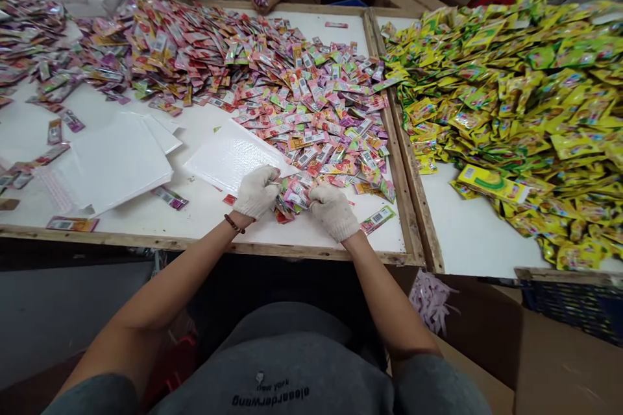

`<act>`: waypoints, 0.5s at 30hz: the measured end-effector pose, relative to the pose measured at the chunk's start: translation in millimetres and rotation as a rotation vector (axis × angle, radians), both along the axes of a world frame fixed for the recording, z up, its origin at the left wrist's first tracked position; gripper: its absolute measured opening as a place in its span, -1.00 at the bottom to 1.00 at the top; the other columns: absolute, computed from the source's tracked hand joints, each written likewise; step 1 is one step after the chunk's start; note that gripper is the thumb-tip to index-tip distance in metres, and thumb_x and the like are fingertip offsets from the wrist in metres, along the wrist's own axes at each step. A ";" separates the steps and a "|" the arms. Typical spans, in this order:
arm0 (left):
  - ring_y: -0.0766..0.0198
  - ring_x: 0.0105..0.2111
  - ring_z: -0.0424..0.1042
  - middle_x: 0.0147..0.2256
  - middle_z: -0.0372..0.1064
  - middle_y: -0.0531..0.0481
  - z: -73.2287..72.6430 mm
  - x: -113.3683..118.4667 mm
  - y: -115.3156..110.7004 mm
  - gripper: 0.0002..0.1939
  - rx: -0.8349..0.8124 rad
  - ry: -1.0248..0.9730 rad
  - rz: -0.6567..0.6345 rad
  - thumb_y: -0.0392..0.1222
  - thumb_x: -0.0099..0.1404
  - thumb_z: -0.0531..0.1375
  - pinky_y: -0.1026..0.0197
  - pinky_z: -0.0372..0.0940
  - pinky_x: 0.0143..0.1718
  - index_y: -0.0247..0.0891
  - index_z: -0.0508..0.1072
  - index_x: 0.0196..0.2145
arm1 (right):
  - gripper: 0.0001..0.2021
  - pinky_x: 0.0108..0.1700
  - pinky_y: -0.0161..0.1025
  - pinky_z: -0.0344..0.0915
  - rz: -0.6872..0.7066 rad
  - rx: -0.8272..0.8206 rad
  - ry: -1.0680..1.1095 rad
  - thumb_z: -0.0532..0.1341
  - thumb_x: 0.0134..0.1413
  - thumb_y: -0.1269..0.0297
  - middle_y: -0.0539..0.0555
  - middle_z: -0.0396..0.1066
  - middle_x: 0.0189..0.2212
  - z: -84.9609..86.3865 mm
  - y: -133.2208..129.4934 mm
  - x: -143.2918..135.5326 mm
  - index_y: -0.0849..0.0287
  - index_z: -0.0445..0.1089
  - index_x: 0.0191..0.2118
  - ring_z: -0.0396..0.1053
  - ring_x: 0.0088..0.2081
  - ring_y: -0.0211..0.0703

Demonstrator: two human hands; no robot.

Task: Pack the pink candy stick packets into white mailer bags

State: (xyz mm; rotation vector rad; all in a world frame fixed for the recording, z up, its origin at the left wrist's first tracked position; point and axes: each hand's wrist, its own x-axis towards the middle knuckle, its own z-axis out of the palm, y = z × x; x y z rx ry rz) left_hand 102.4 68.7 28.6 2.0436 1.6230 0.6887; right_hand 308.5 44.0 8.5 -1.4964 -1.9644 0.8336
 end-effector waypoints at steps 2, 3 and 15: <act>0.14 -0.17 0.45 -0.33 0.36 -0.07 -0.2 6.6 -7.7 -0.77 0.068 -0.077 -0.084 -0.33 0.24 0.08 0.12 0.33 -0.07 -0.14 0.12 -0.51 | -0.79 -0.12 -0.17 0.32 0.036 -0.018 -0.024 0.13 -0.01 0.41 0.10 0.53 -0.35 4.2 7.2 -7.2 0.10 0.26 -0.61 0.43 -0.22 -0.07; 0.14 -0.12 0.46 -0.31 0.37 -0.08 -0.6 10.1 -11.3 -0.76 0.093 -0.116 -0.123 -0.33 0.26 0.07 0.13 0.34 -0.04 -0.14 0.11 -0.51 | -0.80 -0.14 -0.19 0.31 0.033 -0.027 -0.024 0.13 -0.02 0.41 0.08 0.52 -0.36 5.9 12.1 -12.9 0.10 0.25 -0.60 0.42 -0.24 -0.09; 0.43 -0.65 0.12 -0.65 0.16 0.16 20.9 -2.4 -2.4 -0.78 -0.338 -0.882 0.390 -0.31 0.17 0.18 0.34 0.08 -0.58 -0.22 0.27 -0.60 | -0.77 -0.39 -0.18 0.42 -0.392 -0.164 0.403 0.20 0.13 0.15 0.06 0.51 -0.39 0.3 14.8 6.2 0.11 0.42 -0.14 0.42 -0.45 -0.12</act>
